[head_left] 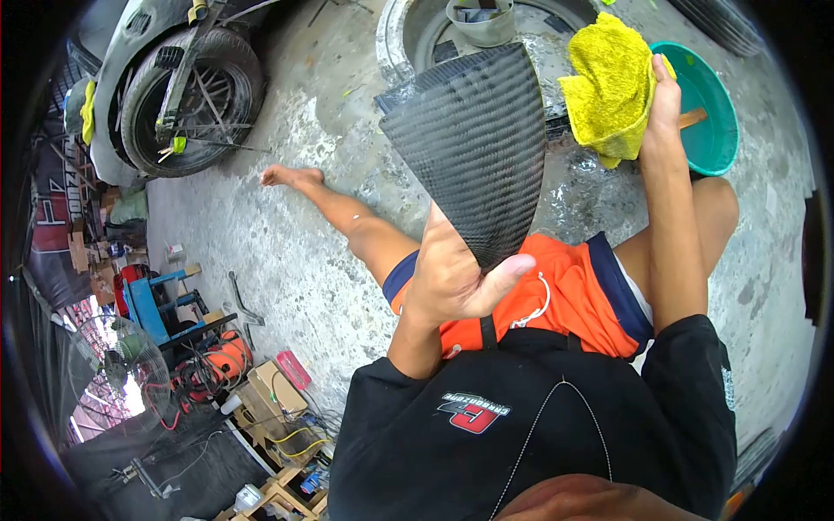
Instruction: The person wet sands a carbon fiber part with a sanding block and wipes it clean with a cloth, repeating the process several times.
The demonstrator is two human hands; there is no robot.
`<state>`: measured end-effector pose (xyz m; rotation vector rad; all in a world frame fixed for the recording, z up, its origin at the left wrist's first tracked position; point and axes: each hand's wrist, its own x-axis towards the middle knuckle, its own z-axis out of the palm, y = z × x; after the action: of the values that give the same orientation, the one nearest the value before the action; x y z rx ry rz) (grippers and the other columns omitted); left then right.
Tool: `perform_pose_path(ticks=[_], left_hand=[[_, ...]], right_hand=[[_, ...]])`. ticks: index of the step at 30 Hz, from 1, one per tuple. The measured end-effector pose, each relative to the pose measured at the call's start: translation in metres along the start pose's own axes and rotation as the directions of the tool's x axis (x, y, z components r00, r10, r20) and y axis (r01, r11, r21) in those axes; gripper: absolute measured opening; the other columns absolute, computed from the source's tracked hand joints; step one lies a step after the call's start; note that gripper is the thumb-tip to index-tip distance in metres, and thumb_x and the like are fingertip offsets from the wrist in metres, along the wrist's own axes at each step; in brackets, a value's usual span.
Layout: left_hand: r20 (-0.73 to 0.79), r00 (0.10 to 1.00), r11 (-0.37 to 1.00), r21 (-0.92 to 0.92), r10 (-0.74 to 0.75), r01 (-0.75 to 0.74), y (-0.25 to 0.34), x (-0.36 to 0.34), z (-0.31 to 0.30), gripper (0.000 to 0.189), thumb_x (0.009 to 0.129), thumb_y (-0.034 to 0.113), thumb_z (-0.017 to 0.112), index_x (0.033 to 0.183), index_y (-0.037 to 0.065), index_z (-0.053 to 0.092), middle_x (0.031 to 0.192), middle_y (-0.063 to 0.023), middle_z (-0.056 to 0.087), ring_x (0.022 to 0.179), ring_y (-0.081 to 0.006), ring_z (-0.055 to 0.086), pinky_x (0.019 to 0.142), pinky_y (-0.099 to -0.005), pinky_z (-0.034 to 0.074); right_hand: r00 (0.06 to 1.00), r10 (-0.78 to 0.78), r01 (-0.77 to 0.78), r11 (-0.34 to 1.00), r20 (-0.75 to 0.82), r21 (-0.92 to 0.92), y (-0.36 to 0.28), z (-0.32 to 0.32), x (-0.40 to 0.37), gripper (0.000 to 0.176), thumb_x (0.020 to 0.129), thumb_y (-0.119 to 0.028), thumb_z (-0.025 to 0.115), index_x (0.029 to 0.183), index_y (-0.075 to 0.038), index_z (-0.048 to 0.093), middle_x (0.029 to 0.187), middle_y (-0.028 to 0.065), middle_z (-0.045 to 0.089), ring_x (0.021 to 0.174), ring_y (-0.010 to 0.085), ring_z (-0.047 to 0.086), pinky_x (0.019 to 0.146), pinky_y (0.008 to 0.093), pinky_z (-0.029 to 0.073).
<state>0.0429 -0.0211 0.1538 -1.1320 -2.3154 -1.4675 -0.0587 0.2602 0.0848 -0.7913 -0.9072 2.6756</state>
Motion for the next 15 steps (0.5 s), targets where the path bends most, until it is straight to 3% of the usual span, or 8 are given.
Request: perform_pose_path(ticks=[15], left_hand=[[0.037,0.999,0.993,0.113,0.033,-0.037,0.0010,0.0010,-0.0009,0.025,0.072,0.013,0.079,0.085,-0.005,0.068,0.096,-0.0169,0.068,0.098,-0.0389,0.065,0.099,-0.0503,0.041]], right_hand=[[1.000,0.011,-0.011,1.000,0.001,-0.027,-0.0007,0.0023,-0.0044,0.053,0.105,-0.040,0.033,0.134,0.001,0.051,0.126,0.0182,0.062,0.111,0.0337,0.063,0.097,0.0465,0.051]])
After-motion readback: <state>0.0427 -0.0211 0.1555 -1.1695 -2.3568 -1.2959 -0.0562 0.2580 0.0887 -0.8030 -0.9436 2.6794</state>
